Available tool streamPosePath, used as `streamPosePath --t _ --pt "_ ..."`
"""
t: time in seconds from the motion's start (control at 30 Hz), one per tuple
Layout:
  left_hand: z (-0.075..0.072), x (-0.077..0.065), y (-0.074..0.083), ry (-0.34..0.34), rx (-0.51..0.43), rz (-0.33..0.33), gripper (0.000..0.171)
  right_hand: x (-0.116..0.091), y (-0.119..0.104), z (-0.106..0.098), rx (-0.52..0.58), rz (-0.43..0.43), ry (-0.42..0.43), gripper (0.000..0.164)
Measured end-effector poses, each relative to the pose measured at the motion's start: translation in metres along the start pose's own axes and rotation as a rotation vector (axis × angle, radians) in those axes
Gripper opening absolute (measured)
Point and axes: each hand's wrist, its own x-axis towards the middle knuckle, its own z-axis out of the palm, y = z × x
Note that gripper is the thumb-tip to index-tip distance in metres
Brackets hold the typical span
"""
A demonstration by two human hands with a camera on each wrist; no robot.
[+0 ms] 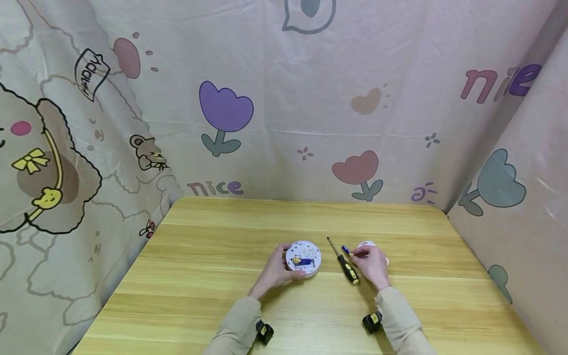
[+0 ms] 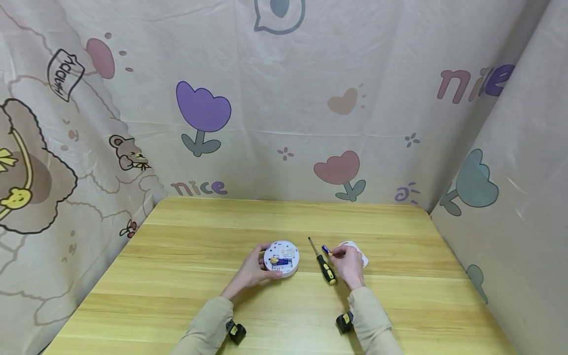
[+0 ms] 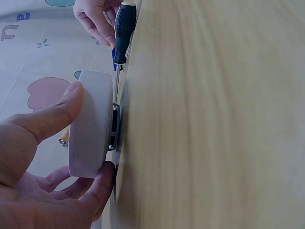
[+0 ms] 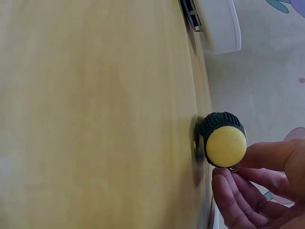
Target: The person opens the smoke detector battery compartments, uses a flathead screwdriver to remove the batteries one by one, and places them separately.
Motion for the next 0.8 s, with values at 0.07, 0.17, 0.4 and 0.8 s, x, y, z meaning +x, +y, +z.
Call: streamPosePath --t 0.07,0.17,0.4,0.8 --pt "0.0001 -0.0001 0.0000 0.001 0.000 0.001 0.087 0.0004 0.0003 0.0001 -0.012 -0.009 -0.006 0.011" --pt "0.0003 -0.0002 -0.0003 0.002 0.004 0.003 0.087 0.0006 0.0008 0.0006 -0.021 -0.019 -0.009 0.010" --pt "0.0009 -0.0001 -0.0015 0.001 0.007 0.002 0.087 0.0007 0.0019 0.0012 -0.031 -0.034 -0.017 0.006" --pt "-0.0001 -0.0003 -0.0008 0.005 0.012 0.013 0.087 0.0031 0.0041 0.0026 -0.035 -0.047 -0.022 0.006"
